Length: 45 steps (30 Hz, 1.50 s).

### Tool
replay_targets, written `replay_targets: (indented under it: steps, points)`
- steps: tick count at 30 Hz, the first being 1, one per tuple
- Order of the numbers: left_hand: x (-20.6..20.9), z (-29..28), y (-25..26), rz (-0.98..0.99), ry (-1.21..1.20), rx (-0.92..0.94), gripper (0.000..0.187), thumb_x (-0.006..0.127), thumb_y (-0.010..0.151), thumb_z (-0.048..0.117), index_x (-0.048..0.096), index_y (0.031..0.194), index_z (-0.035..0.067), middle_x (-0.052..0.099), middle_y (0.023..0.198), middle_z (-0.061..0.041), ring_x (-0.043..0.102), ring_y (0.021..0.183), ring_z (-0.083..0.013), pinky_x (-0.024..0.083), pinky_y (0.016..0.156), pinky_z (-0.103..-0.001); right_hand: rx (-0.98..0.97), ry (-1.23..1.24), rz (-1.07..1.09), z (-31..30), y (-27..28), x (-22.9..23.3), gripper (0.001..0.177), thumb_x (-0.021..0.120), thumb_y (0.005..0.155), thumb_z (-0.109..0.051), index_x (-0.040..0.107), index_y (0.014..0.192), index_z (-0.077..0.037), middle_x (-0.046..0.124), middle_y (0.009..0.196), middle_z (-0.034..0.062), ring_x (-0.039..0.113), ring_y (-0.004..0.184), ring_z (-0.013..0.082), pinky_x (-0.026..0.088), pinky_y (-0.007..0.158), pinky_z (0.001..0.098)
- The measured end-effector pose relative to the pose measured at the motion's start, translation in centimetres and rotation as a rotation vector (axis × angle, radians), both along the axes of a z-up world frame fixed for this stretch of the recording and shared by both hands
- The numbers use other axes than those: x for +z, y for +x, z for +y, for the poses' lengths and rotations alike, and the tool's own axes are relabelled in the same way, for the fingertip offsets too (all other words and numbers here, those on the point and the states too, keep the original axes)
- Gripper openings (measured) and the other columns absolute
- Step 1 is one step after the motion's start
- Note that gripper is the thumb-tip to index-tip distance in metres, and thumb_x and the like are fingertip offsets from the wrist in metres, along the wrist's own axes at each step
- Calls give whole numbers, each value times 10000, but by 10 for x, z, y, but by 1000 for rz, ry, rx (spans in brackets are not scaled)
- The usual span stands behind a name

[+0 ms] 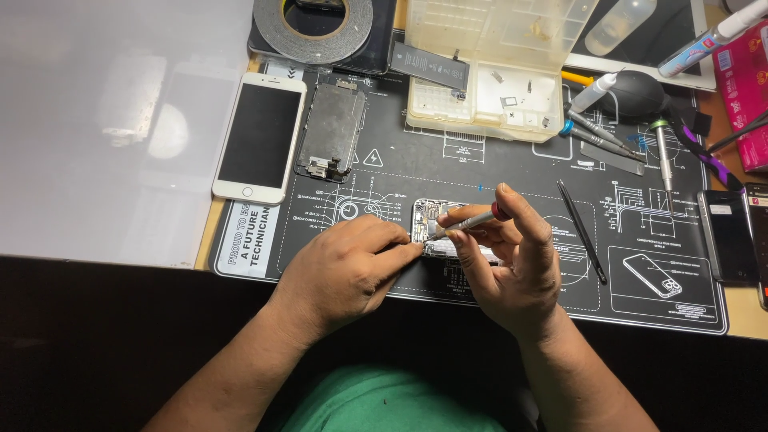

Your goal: The person uses a screwdriver to remove screws from a disassembled smartphone motherboard placed on a work mat. They then use tweezers to handle small components and connectors on the board, occasionally picking up screws from a nearby parts tray.

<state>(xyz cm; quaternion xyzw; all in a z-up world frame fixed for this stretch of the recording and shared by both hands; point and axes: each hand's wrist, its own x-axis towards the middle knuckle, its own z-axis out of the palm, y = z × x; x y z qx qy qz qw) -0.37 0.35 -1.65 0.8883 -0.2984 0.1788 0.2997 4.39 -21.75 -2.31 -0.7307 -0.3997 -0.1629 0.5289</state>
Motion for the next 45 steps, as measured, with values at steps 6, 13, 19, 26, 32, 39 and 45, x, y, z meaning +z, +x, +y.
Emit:
replay_targets:
  steps: [6, 13, 19, 26, 32, 39, 45]
  points:
    - [-1, 1, 1, -18, 18, -10, 146, 643, 962, 70, 713, 1089, 53, 658, 961, -73, 602, 798, -270, 514, 658, -387, 27, -53, -20, 0, -1, 8, 588, 613, 1041, 50, 263, 1497, -74, 688, 1093, 252, 781, 1026, 300, 704, 891, 355]
    - [4, -1, 0, -17, 17, 4, 90, 634, 1003, 95, 689, 972, 31, 634, 906, -54, 582, 746, -246, 492, 577, -370, 168, -171, -45, -5, 3, 11, 654, 591, 1003, 170, 253, 1519, -46, 669, 1255, 258, 749, 1150, 313, 670, 986, 348]
    - [2, 2, 1, -3, 29, -21, 178, 631, 972, 64, 715, 1128, 49, 651, 966, -73, 598, 807, -260, 513, 642, -380, 93, -207, -232, -1, 12, 12, 491, 711, 999, 51, 448, 1404, -41, 724, 1110, 163, 769, 947, 273, 651, 941, 383]
    - [0, 2, 0, -13, 17, -17, 104, 650, 983, 102, 708, 1056, 57, 649, 957, -56, 578, 775, -262, 495, 614, -390, -38, -191, -209, 8, 9, 27, 352, 677, 1014, 25, 535, 1335, 2, 747, 1071, 154, 776, 891, 237, 639, 825, 312]
    - [3, 1, 1, -10, -10, -15, 116, 618, 1013, 123, 698, 1019, 38, 648, 930, -68, 597, 772, -263, 506, 608, -388, 38, -176, -211, 11, 11, 34, 299, 616, 1044, -66, 546, 1321, 23, 750, 1066, 162, 730, 914, 259, 578, 865, 354]
    - [3, 1, 0, -28, 12, -9, 122, 635, 1010, 122, 715, 1046, 37, 647, 922, -57, 582, 770, -254, 491, 592, -382, 53, -127, -162, 14, 10, 39, 276, 562, 1049, 52, 529, 1322, 82, 682, 1263, 258, 746, 880, 270, 661, 807, 319]
    - [2, 1, 0, -34, 11, -9, 114, 648, 989, 96, 712, 1067, 43, 653, 938, -63, 580, 781, -254, 495, 623, -376, 8, -104, -165, 13, 16, 28, 308, 666, 1026, -48, 568, 1310, 20, 740, 949, 144, 603, 687, 166, 529, 651, 262]
